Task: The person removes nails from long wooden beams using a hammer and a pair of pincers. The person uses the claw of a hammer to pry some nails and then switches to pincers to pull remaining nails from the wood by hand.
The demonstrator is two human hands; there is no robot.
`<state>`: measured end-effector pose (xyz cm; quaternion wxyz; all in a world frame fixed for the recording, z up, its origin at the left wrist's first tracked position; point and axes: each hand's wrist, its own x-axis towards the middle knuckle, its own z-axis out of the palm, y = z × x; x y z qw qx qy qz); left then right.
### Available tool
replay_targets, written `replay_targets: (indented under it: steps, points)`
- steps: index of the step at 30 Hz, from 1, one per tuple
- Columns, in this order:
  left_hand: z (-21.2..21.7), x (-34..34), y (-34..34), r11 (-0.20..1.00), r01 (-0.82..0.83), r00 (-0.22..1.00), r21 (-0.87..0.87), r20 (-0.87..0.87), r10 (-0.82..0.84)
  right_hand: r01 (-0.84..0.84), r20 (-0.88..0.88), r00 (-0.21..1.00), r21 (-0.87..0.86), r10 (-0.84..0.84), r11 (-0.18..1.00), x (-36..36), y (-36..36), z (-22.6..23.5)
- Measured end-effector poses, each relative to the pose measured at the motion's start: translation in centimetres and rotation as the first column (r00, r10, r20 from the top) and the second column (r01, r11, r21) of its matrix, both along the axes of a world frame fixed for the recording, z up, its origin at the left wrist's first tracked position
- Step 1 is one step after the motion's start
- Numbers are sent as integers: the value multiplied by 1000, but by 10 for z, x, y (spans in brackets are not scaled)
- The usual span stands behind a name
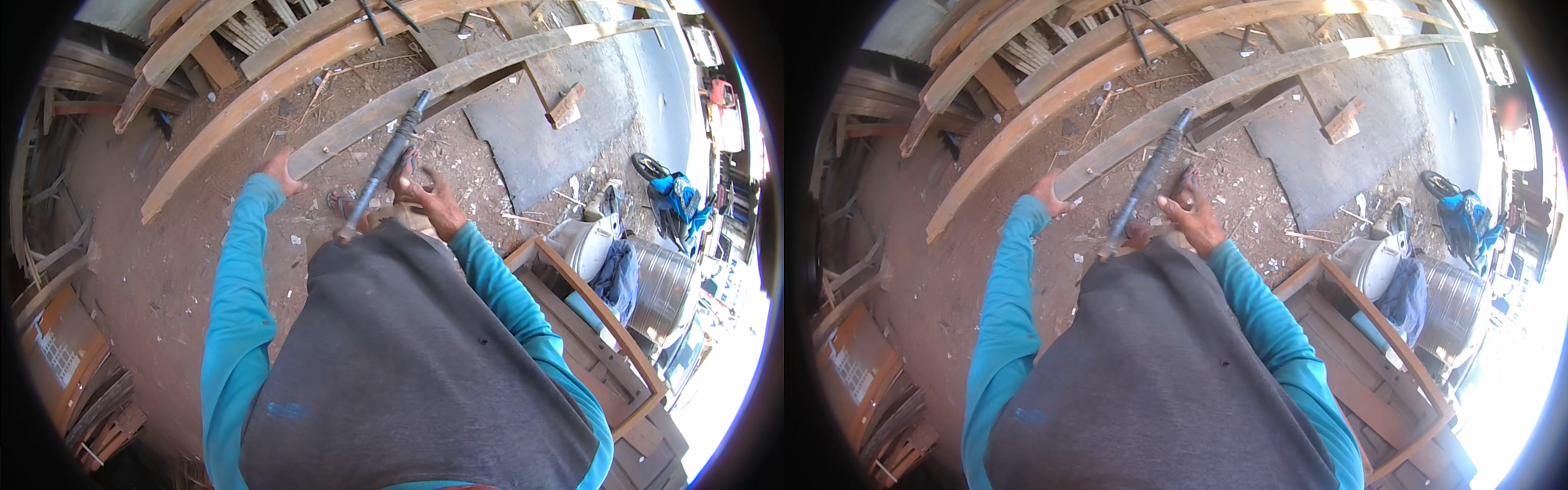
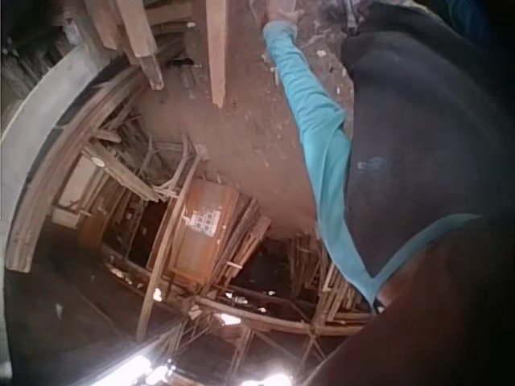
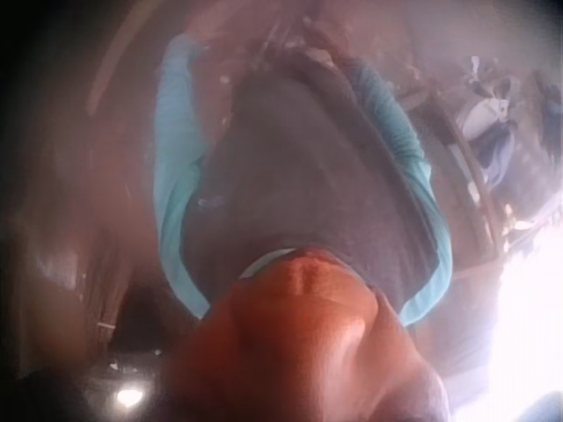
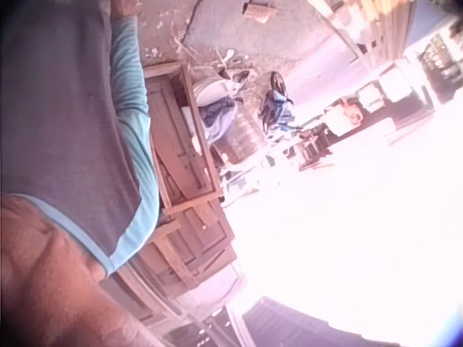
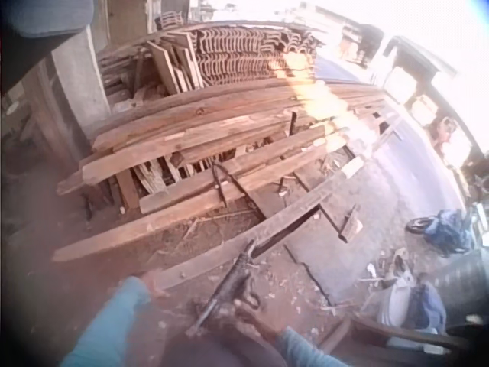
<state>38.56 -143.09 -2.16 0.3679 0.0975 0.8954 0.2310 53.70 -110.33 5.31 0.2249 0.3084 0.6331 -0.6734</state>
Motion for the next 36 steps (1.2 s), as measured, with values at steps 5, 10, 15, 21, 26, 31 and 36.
replay_targets:
  steps: [5, 10, 15, 21, 26, 31, 36]
  points:
    - [-24, -6, -19, 989, 24, 1000, 148, -14, -22, 224, 32, 963, -643, -267, 732, -43, -62, -11]
    - [-8, -8, -6, 995, -5, 1000, 103, -23, 7, 365, 112, 907, -692, -407, 623, -86, -97, 6]
    - [9, -3, -11, 997, -47, 999, 67, 16, 46, 346, 27, 921, -514, -388, 785, -64, -87, -9]
    - [47, 6, 12, 994, -22, 1000, -110, -12, 21, -168, 52, 986, 167, 161, 972, -16, 1, -5]
    - [37, 9, 9, 994, 7, 993, -109, -114, -20, -360, 102, 916, 636, 388, 682, 5, 57, -34]
    - [48, 7, 16, 989, -40, 996, -140, -81, 29, -453, 291, 860, 814, 420, 363, -18, 119, -1]
    - [35, 15, 11, 989, -89, 989, -116, -125, 75, -117, 136, 829, 991, 542, -70, -85, 191, 22]
